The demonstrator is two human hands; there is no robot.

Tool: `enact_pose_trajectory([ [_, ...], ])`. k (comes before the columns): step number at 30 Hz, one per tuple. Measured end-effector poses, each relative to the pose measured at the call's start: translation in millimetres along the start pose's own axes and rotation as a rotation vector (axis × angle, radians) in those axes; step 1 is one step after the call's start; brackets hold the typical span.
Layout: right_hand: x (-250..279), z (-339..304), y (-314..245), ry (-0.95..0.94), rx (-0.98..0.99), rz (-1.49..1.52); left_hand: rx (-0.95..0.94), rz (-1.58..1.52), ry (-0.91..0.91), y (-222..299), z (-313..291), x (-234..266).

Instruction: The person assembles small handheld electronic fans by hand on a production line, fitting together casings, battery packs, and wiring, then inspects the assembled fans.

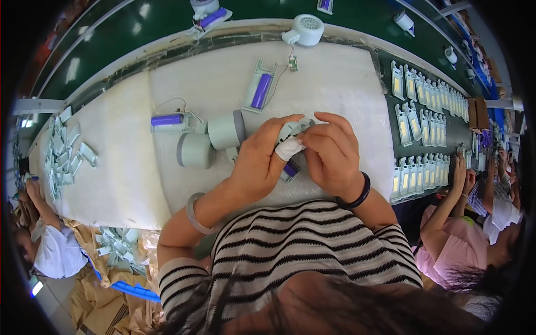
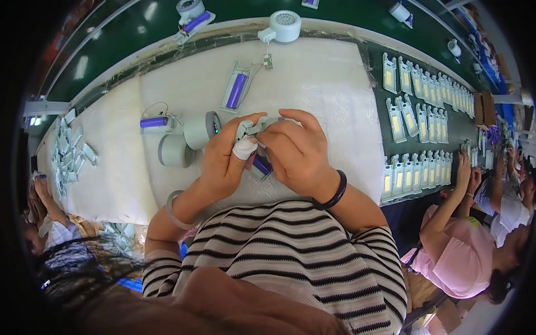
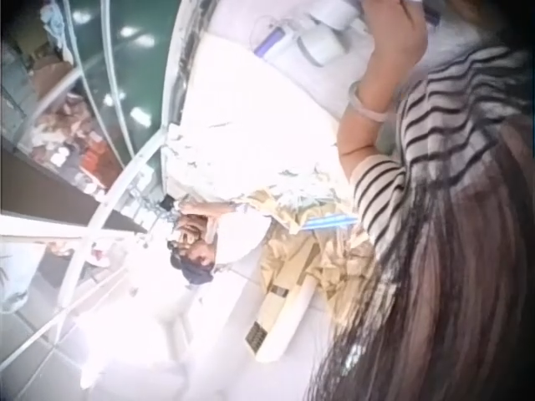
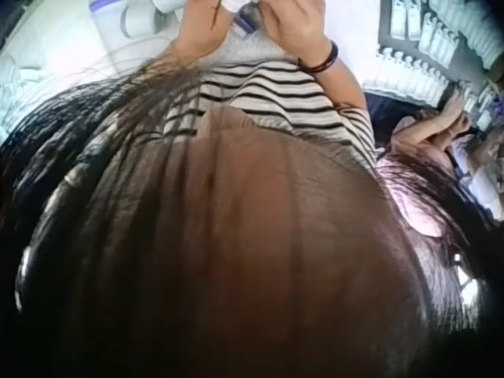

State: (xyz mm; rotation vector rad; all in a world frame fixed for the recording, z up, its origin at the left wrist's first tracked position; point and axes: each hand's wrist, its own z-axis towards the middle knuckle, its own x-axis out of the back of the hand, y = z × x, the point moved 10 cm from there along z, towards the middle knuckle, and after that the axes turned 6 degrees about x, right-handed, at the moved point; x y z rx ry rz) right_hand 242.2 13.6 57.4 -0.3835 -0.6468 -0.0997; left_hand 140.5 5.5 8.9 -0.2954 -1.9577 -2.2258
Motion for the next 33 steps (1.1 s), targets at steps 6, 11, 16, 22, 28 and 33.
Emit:
enact_pose_trajectory([
  [6, -8, -18, 29, -0.006, -0.240, 0.333, 0.215, -0.278, -0.020, -20, -1, -2],
  [11, -38, -24, 36, -0.318, -0.261, 0.292, 0.192, -0.475, -0.019, -18, -1, 0],
  [16, -37, -30, 46, -0.265, -0.271, 0.205, 0.275, -0.359, 0.079, -27, 5, 16],
  [22, -23, -25, 46, -0.195, -0.297, 0.194, 0.227, -0.206, 0.084, -19, 5, 27],
  [28, -27, -28, 45, -0.244, -0.297, 0.171, 0.210, -0.208, 0.108, -23, 3, 28],
  [33, -28, -31, 47, -0.249, -0.296, 0.175, 0.131, -0.156, 0.072, -13, 6, 31],
])
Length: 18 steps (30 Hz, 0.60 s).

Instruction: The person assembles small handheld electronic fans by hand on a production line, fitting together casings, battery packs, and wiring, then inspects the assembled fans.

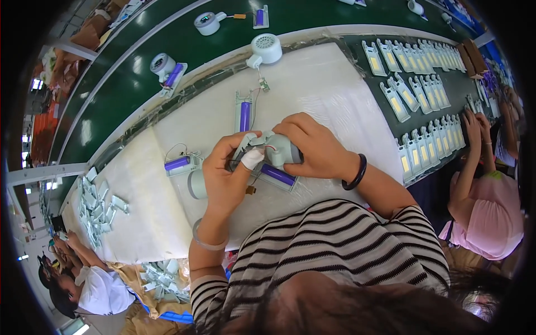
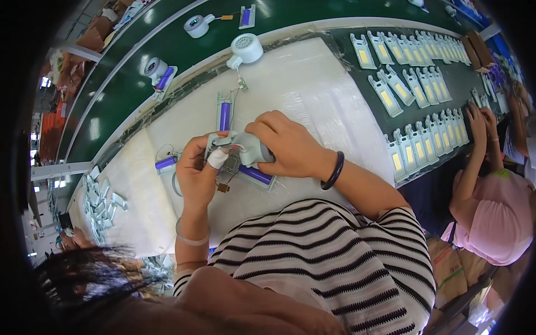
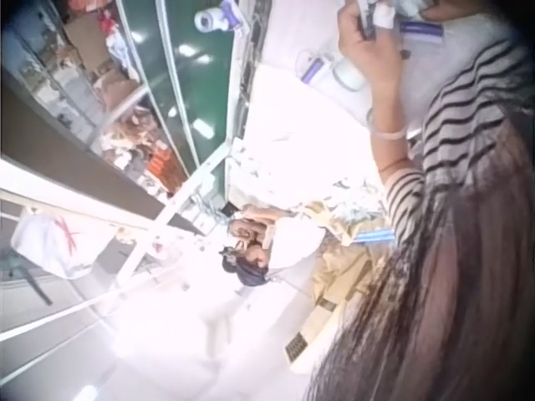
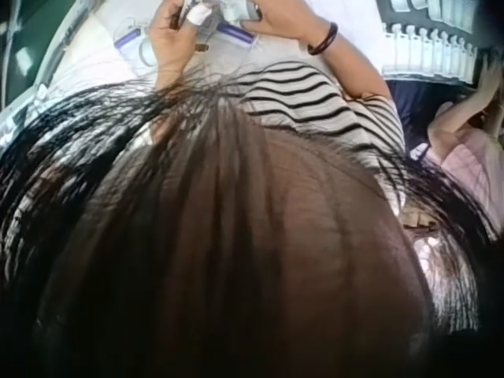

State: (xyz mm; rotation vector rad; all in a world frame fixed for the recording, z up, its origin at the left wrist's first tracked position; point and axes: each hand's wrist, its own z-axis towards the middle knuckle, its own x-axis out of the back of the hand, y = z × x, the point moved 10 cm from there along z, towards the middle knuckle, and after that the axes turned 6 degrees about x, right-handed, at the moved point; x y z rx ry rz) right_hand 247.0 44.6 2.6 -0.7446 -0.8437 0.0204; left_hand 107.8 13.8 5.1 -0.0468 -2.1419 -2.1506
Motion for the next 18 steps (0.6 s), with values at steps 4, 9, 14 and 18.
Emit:
enact_pose_trajectory([
  [4, -1, 0, 0, 0.001, 0.023, 0.009, -0.006, -0.056, 0.004, 2, 5, 0],
  [9, 0, 5, -6, -0.039, 0.042, -0.035, -0.012, -0.092, -0.014, 7, 6, 1],
  [14, 3, 33, -27, -0.143, 0.173, -0.155, 0.010, -0.140, 0.020, 19, 10, 23],
  [18, -5, 72, -23, -0.270, 0.130, -0.105, -0.002, -0.131, 0.086, 24, 25, 59],
])
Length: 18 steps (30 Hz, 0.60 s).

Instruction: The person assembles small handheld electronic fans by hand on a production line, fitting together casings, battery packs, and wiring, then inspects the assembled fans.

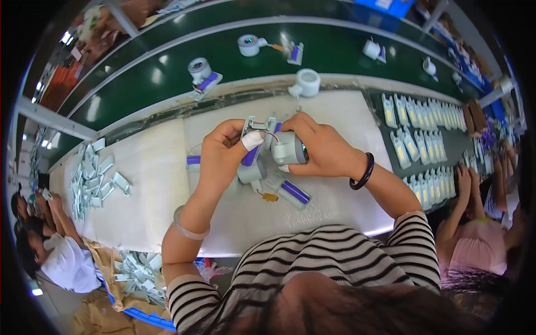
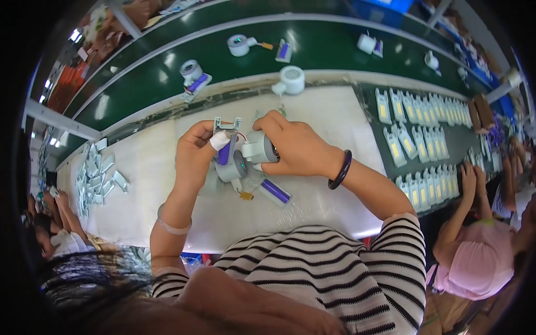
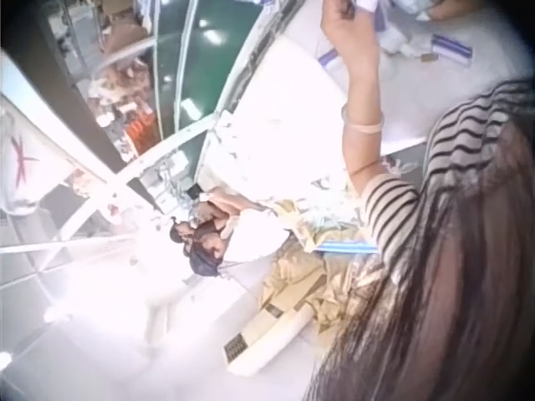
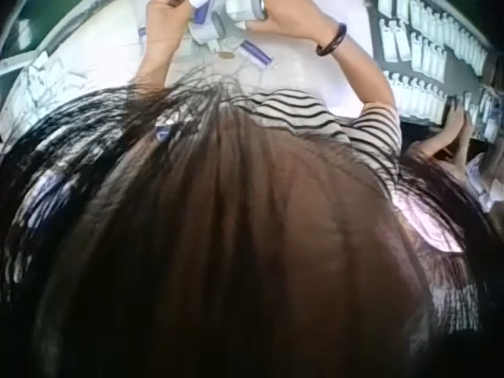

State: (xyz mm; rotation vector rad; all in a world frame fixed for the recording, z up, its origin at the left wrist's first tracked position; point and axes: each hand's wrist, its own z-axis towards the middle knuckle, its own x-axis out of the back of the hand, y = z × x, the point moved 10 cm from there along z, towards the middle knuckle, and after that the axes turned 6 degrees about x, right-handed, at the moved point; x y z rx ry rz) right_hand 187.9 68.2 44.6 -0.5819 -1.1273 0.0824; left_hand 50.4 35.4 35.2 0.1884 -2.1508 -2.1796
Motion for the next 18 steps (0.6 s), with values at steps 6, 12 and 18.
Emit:
enact_pose_trajectory([
  [6, -5, 77, 5, -0.087, 0.153, -0.069, -0.067, -0.058, 0.140, -3, 33, 65],
  [12, -31, 136, 21, -0.201, 0.172, -0.159, -0.055, 0.055, 0.217, -23, 62, 117],
  [18, -49, 161, 33, -0.209, 0.190, -0.182, -0.028, 0.101, 0.221, -39, 78, 144],
])
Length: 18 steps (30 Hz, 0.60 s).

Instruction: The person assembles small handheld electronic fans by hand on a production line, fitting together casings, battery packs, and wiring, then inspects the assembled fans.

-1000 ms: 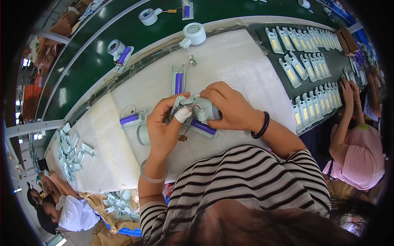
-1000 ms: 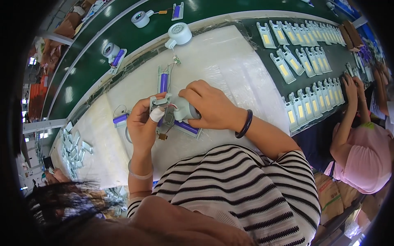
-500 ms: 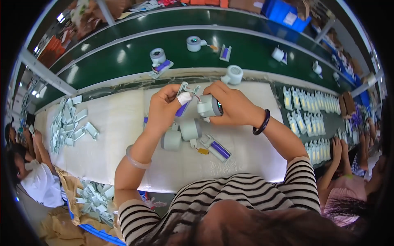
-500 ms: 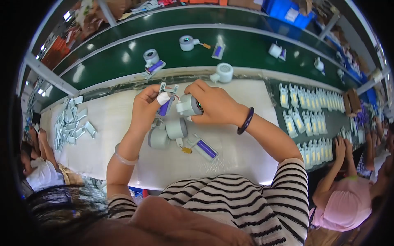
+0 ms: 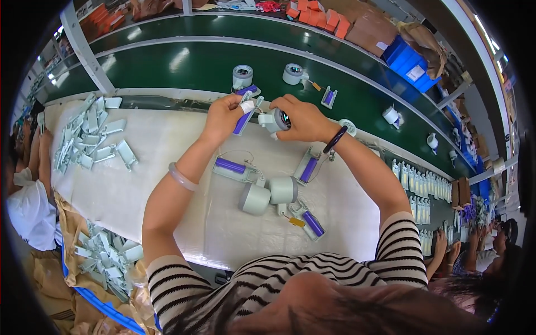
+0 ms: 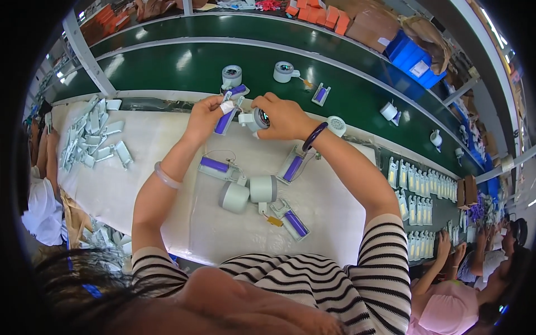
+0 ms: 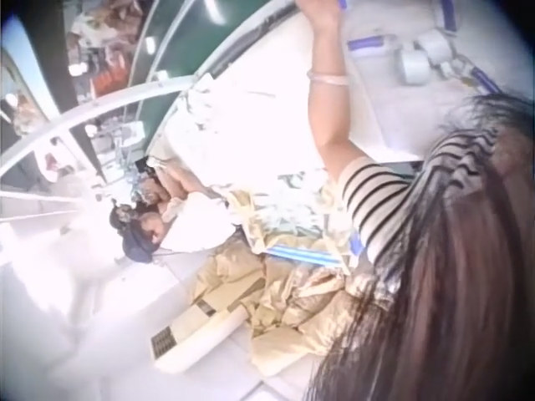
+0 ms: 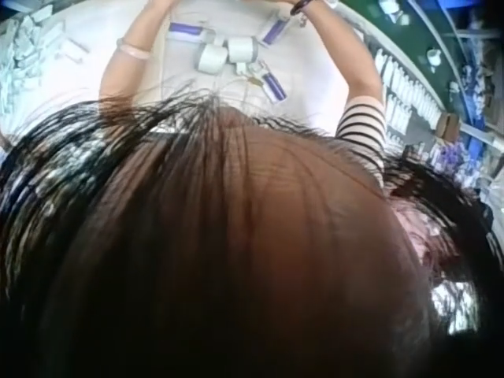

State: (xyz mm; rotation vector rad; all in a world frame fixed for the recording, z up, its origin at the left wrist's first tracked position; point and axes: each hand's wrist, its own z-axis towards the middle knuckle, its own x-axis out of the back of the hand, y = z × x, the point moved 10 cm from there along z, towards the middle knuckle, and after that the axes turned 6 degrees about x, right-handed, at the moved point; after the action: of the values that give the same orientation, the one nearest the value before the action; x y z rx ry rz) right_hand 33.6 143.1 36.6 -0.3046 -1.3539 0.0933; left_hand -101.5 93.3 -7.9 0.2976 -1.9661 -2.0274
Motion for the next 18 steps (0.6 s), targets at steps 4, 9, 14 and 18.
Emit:
enact_pose_trajectory([
  [4, -9, 10, 9, -0.035, -0.022, -0.015, -0.015, -0.045, 0.008, -8, 9, 10],
  [9, -21, 15, 14, -0.123, -0.040, -0.046, 0.132, 0.115, -0.065, -31, 25, 13],
  [14, -26, 26, 28, -0.111, -0.072, -0.050, 0.153, 0.104, -0.043, -42, 43, 17],
  [18, -30, 37, 39, -0.147, -0.092, -0.062, 0.184, 0.098, -0.055, -52, 63, 21],
])
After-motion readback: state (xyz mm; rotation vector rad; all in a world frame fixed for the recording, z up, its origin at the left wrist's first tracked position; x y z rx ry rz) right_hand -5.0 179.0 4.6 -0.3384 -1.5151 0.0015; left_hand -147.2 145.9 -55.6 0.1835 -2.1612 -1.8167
